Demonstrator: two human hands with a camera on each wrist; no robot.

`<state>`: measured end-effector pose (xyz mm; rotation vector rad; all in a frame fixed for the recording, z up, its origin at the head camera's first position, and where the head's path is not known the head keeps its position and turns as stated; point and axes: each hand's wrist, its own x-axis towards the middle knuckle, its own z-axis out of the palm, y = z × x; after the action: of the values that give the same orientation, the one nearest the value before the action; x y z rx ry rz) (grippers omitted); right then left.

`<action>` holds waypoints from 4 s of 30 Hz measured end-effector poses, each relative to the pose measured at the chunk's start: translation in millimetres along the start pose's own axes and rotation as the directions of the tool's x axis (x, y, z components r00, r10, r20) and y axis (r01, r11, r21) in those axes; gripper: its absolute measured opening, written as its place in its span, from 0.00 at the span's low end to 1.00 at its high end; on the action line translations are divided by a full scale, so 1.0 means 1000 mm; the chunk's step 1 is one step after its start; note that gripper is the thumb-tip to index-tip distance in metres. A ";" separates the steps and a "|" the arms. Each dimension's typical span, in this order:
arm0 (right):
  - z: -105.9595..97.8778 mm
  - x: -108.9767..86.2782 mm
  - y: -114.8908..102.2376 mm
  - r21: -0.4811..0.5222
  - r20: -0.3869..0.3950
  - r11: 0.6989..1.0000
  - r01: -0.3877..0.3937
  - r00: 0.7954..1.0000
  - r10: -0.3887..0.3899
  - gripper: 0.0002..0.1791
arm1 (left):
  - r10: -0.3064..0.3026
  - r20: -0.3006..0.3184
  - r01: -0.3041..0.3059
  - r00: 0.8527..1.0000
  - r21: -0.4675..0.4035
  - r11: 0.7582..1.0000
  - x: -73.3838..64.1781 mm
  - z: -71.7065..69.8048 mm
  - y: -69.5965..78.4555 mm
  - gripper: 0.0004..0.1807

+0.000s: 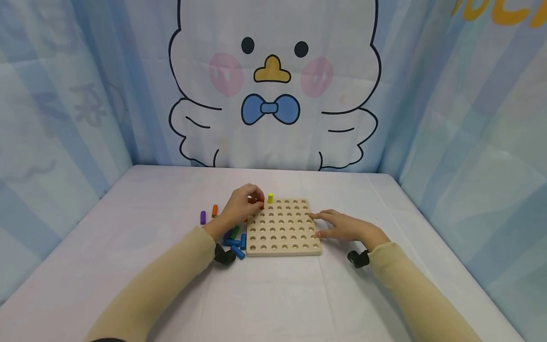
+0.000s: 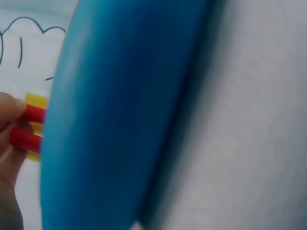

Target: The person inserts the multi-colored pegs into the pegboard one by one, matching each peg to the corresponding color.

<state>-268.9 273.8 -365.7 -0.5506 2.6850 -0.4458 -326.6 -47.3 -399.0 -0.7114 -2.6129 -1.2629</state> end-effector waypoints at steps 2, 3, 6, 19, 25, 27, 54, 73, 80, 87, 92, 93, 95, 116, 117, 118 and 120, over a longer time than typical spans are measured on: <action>0.000 0.000 0.000 -0.003 0.001 1.000 -0.002 1.000 0.002 0.39 | 0.008 0.004 -0.008 1.000 0.031 1.000 -0.001 0.000 0.001 0.05; 0.001 0.001 0.000 -0.003 0.002 1.000 -0.006 1.000 0.006 0.39 | 0.008 0.005 -0.008 1.000 0.046 0.999 -0.002 0.000 0.001 0.04; 0.001 0.001 0.000 -0.001 0.007 1.000 -0.014 1.000 0.014 0.39 | -0.004 -0.005 0.004 1.000 0.077 0.997 -0.003 0.000 -0.001 0.04; 0.000 0.000 -0.002 -0.011 0.000 1.000 0.013 1.000 -0.013 0.39 | -0.059 0.029 0.057 0.998 0.058 0.997 -0.005 -0.012 0.001 0.05; -0.001 -0.002 -0.001 -0.009 0.004 1.000 0.003 1.000 -0.003 0.39 | -0.088 -0.042 0.089 0.995 0.040 0.995 -0.003 -0.020 0.001 0.05; 0.000 -0.002 0.000 -0.008 0.006 1.000 -0.004 1.000 0.004 0.40 | -0.106 -0.064 0.108 0.992 0.030 0.994 -0.002 -0.023 -0.001 0.05; 0.002 0.000 0.000 -0.002 0.007 1.000 -0.027 1.000 0.027 0.40 | -0.427 -0.005 0.410 0.904 0.291 0.864 -0.003 -0.040 -0.022 0.08; 0.000 0.000 -0.002 -0.001 0.008 1.000 -0.010 1.000 0.010 0.39 | -0.346 -0.150 0.365 0.926 0.122 0.923 -0.002 -0.034 -0.013 0.10; 0.000 0.003 0.000 -0.022 0.006 0.999 -0.025 1.000 0.025 0.40 | -0.214 -0.230 0.236 0.949 0.071 0.969 0.001 -0.033 -0.002 0.07; 0.000 0.002 0.000 -0.016 0.008 1.000 -0.027 1.000 0.027 0.40 | -0.140 -0.240 0.140 0.961 -0.018 0.990 0.002 -0.027 0.005 0.06; 0.000 0.001 0.000 -0.011 0.008 0.999 -0.032 0.999 0.032 0.40 | -0.072 -0.239 0.065 0.968 -0.036 0.997 0.004 -0.019 0.005 0.07; 0.000 0.001 0.000 -0.009 0.008 0.999 -0.032 0.999 0.032 0.40 | -0.058 -0.239 0.051 0.969 -0.037 0.998 0.004 -0.018 0.006 0.07; 0.001 0.000 0.000 -0.012 0.010 0.999 -0.030 0.999 0.030 0.40 | -0.033 -0.238 0.025 0.971 -0.037 0.999 0.004 -0.016 0.007 0.07; 0.003 -0.003 0.003 -0.001 -0.003 1.000 -0.021 1.000 0.021 0.40 | 0.086 -0.185 -0.095 0.979 -0.044 0.994 0.011 0.007 0.022 0.05; 0.003 -0.004 0.003 0.002 -0.001 1.000 -0.021 1.000 0.021 0.40 | 0.087 -0.177 -0.096 0.980 -0.044 0.994 0.010 0.008 0.022 0.06; 0.004 -0.004 0.003 0.006 0.000 1.000 -0.022 1.000 0.022 0.40 | 0.088 -0.171 -0.096 0.981 -0.041 0.994 0.010 0.009 0.022 0.06; 0.004 -0.004 0.002 0.015 0.001 1.000 -0.022 1.000 0.022 0.40 | 0.092 -0.159 -0.099 0.983 -0.033 0.995 0.009 0.010 0.022 0.06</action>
<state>-264.1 276.8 -369.1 -0.5168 2.6821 -0.4597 -323.5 -24.3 -386.6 -0.7040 -2.4050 -1.2921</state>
